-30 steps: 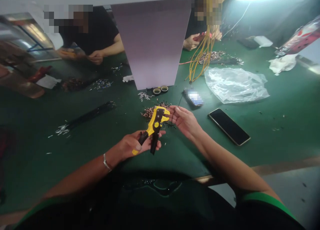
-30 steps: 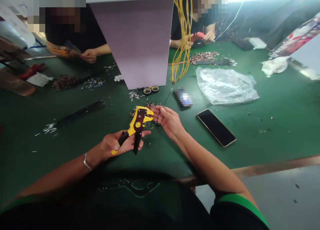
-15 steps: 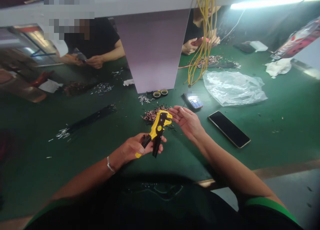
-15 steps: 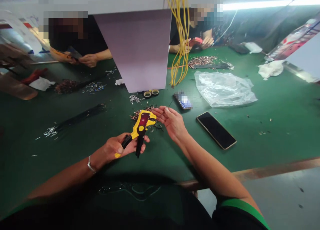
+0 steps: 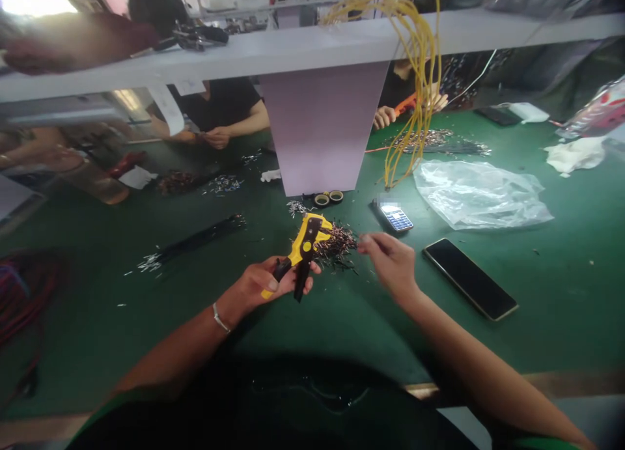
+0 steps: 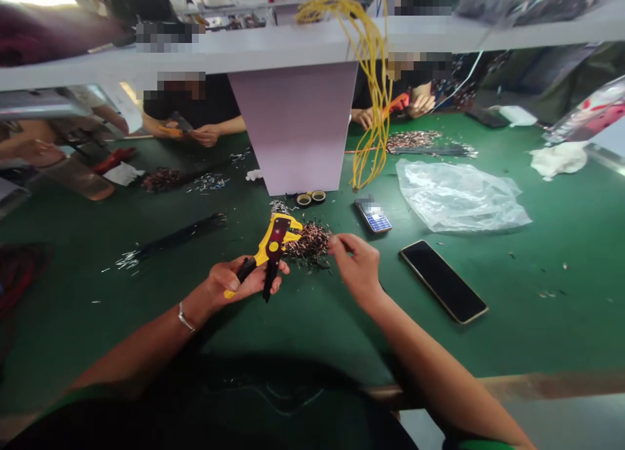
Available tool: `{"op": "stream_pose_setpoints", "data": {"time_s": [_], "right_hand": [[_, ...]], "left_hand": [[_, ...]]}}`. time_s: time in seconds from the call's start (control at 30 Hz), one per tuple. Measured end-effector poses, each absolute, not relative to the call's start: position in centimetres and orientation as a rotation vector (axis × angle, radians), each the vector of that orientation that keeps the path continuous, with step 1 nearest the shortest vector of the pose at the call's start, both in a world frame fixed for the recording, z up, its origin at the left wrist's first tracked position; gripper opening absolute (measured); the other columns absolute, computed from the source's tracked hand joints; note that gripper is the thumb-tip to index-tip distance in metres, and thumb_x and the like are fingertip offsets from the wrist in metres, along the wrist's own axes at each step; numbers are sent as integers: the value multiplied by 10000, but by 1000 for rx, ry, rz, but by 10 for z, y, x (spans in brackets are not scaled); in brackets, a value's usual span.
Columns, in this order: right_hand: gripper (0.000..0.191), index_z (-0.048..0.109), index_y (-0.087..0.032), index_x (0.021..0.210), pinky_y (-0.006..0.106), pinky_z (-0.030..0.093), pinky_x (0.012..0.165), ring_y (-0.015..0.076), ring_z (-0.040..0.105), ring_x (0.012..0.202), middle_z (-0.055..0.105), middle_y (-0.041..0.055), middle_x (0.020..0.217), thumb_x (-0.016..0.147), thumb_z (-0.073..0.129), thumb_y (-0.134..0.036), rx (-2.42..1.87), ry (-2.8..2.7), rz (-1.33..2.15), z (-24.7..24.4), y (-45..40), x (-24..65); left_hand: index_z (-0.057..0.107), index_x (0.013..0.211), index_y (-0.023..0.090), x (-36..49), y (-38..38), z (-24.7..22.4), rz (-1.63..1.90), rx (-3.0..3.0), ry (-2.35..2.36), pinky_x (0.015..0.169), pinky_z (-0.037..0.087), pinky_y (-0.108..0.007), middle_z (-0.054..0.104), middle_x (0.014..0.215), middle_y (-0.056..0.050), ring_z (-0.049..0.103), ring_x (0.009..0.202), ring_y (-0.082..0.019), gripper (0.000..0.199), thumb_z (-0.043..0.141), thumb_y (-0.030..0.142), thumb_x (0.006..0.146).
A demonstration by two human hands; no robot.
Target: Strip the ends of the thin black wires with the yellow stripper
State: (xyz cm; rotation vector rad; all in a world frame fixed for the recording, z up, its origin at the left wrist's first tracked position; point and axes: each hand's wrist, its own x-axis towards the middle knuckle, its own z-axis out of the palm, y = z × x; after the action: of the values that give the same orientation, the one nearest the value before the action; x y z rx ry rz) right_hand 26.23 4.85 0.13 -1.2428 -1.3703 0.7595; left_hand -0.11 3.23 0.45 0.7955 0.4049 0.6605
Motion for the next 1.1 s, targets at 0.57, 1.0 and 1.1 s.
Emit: {"op": "stream_pose_setpoints", "data": {"time_s": [0.57, 1.0, 1.1], "right_hand": [[260, 710, -192, 1089, 579, 406, 1091, 268, 664, 1138, 731, 137, 1158, 938, 506, -137, -686, -2226, 96, -19, 47, 255], [237, 720, -93, 1042, 323, 520, 596, 192, 673, 632, 748, 99, 768, 906, 527, -74, -853, -2128, -324, 21, 38, 279], [216, 732, -65, 977, 310, 469, 531, 175, 632, 538, 708, 82, 660, 928, 527, -116, -953, -2102, -307, 27, 35, 278]], "left_hand": [[638, 1107, 82, 1, 26, 5, 557, 896, 297, 747, 442, -380, 606, 1113, -205, 585, 828, -252, 691, 772, 344, 482], [657, 1151, 131, -4, 24, 11, 670, 1014, 391, 867, 387, -407, 574, 1212, -195, 520, 901, -259, 752, 854, 308, 448], [650, 1129, 128, 1, 22, 10, 699, 968, 397, 824, 390, -381, 585, 1093, -153, 517, 874, -241, 755, 851, 298, 422]]}}
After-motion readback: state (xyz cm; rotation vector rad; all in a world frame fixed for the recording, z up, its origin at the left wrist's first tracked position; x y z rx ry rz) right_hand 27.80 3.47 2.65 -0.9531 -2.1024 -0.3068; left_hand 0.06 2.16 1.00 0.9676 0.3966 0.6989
